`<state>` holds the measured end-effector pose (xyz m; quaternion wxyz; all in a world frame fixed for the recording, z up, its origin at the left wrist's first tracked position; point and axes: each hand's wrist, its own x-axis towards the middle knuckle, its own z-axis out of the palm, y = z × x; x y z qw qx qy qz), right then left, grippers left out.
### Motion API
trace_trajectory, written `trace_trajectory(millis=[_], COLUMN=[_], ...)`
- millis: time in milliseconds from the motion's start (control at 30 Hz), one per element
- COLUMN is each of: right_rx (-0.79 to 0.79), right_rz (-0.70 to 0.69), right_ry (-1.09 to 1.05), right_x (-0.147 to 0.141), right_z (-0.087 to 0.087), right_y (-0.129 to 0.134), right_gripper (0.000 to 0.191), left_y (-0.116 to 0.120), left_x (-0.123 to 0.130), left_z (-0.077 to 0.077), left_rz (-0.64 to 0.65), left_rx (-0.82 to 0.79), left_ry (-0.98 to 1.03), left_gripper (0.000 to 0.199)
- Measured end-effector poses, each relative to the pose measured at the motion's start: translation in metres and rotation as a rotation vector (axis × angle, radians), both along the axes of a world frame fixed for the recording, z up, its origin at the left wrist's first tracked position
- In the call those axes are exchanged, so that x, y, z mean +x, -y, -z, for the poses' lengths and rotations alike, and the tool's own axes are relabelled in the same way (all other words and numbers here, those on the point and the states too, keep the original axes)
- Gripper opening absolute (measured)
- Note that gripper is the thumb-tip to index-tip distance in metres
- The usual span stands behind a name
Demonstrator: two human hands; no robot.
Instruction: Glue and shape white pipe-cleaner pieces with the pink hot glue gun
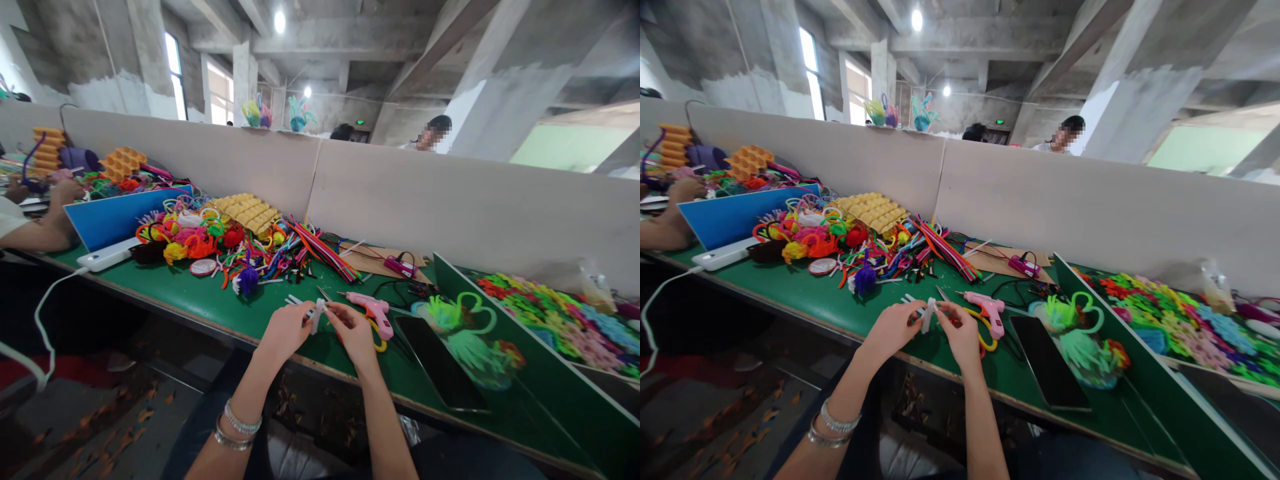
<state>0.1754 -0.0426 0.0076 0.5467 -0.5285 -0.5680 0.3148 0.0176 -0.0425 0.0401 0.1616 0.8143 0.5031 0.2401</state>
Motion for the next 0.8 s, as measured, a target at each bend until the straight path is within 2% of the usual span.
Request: trace_trajectory(millis=[333,600,800], right_rx=[0.051,-0.001,-0.008], right_rz=[0.064,-0.060,-0.100], right_ry=[0.068,0.166,0.139], right_x=[-0.004,-0.013,-0.008], right_z=[-0.007,-0.004,-0.001], right_y=[0.004,0.006,0.005], right_gripper=[0.037,0.033,0.029], left_y=[-0.014,-0.012,-0.011], left_x=[-0.016,-0.012,-0.010], left_z=[0.011,0.011,0.013], left_rz=[-0.032,0.040,0.063], left_rx=[-0.073,-0.169,-0.232], left_ry=[0.352,0.598,0.666], left_gripper=[0.025,0.024,0.025])
